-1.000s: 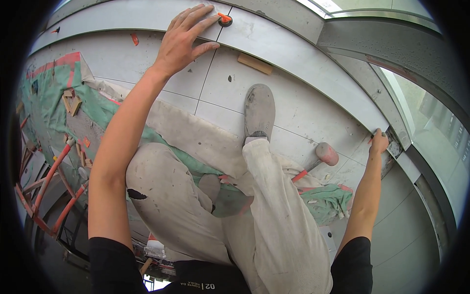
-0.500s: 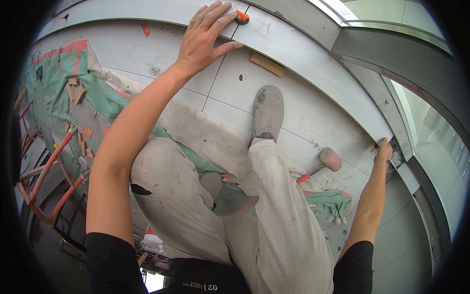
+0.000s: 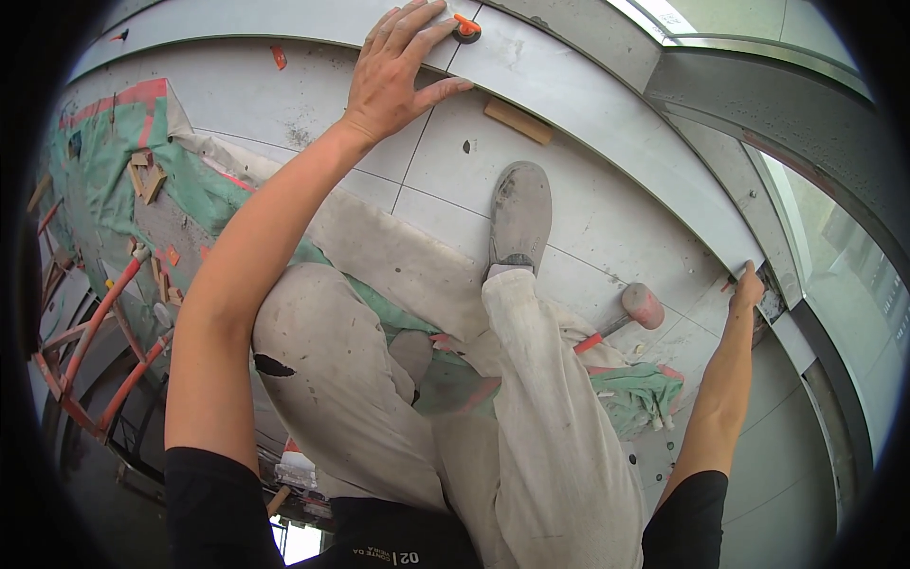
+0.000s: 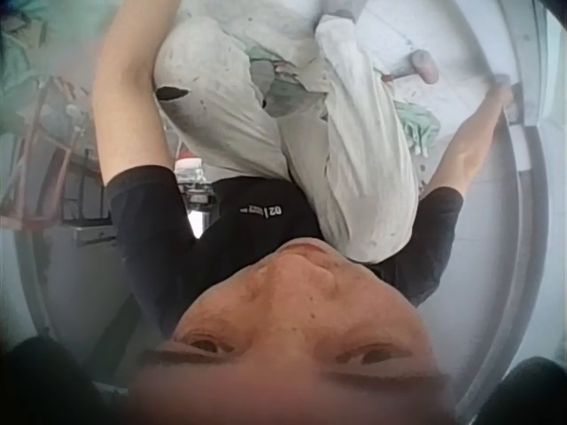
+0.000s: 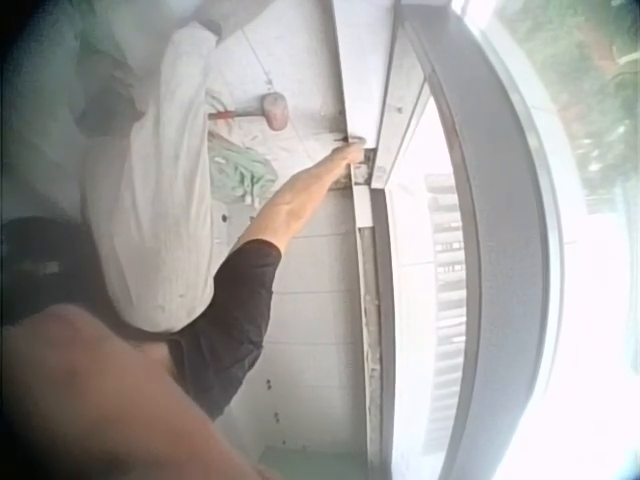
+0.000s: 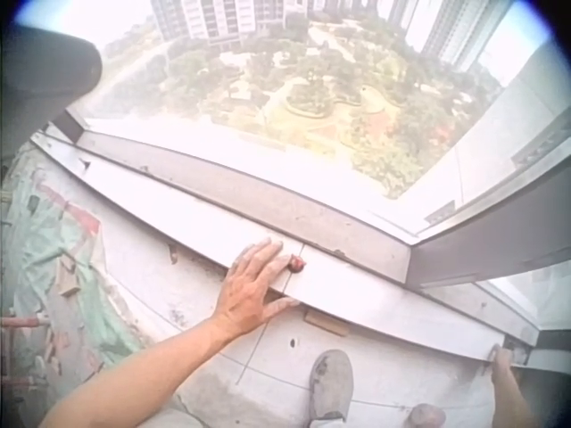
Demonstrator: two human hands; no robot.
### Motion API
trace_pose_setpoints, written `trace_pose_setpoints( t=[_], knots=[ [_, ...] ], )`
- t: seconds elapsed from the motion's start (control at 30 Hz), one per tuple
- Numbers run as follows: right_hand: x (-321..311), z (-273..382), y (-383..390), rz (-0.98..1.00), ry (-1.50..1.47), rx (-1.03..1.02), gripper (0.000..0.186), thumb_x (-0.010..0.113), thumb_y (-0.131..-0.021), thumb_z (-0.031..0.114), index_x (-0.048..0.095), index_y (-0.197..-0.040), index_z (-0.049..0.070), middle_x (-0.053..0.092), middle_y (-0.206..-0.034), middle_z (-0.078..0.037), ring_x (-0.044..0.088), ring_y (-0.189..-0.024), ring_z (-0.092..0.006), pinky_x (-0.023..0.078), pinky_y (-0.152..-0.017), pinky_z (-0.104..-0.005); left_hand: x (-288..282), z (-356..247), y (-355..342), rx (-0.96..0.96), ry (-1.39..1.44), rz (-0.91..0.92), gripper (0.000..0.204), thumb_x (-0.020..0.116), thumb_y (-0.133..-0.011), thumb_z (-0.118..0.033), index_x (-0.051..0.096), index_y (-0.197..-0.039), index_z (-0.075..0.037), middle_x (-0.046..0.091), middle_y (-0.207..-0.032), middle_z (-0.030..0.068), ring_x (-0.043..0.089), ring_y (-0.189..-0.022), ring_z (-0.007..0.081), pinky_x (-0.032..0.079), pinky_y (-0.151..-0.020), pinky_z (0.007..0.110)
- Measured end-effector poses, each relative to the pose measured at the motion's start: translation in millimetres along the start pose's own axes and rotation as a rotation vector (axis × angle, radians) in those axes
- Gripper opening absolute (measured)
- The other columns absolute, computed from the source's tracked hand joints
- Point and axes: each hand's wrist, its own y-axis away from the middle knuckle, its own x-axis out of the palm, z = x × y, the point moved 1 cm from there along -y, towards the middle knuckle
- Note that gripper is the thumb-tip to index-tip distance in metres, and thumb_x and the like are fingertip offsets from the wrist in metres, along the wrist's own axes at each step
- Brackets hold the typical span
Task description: Applying mortar to tiles and installing them onto a wall surface during a renovation.
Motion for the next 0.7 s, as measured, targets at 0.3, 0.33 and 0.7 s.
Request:
trace_pose_setpoints(
  t=[0.3, 0.33, 0.7],
  knots=[
    [0, 47, 99, -0.333, -0.003, -0.308, 0.061, 0.072, -0.098, 0.052, 0.080, -0.115, -0.006, 0.081, -0.109, -0.022, 0.075, -0.105, -0.0379, 0.055, -0.097, -0.0491, -25, -21, -8, -0.035, 0.067, -0.129, 0.062, 0.083, -0.096, -0.044, 0.066, -0.151, -0.019, 0.061, -0.158, 0.0054, 0.053, -0.150, 0.0309, 0.042, -0.127, 0.048],
    [1, 68, 137, -0.428, -0.244, -0.375, 0.054, 0.073, -0.101, 0.047, 0.079, -0.117, -0.004, 0.081, -0.105, -0.018, 0.076, -0.098, -0.0339, 0.057, -0.091, -0.0467, -31, -19, -12, -0.029, 0.062, -0.135, 0.062, 0.083, -0.096, -0.044, 0.066, -0.151, -0.019, 0.061, -0.158, 0.0054, 0.053, -0.150, 0.0309, 0.042, -0.127, 0.048],
    [60, 396, 499, 0.326, -0.545, -1.352, 0.035, 0.085, -0.094, 0.029, 0.075, -0.119, 0.008, 0.073, -0.105, -0.009, 0.071, -0.080, -0.0239, 0.058, -0.072, -0.0406, -69, -24, -74, -0.049, 0.158, 0.320, 0.039, 0.082, -0.098, -0.039, 0.079, -0.123, -0.010, 0.074, -0.127, 0.0138, 0.070, -0.124, 0.0324, 0.056, -0.106, 0.045]
  ],
)
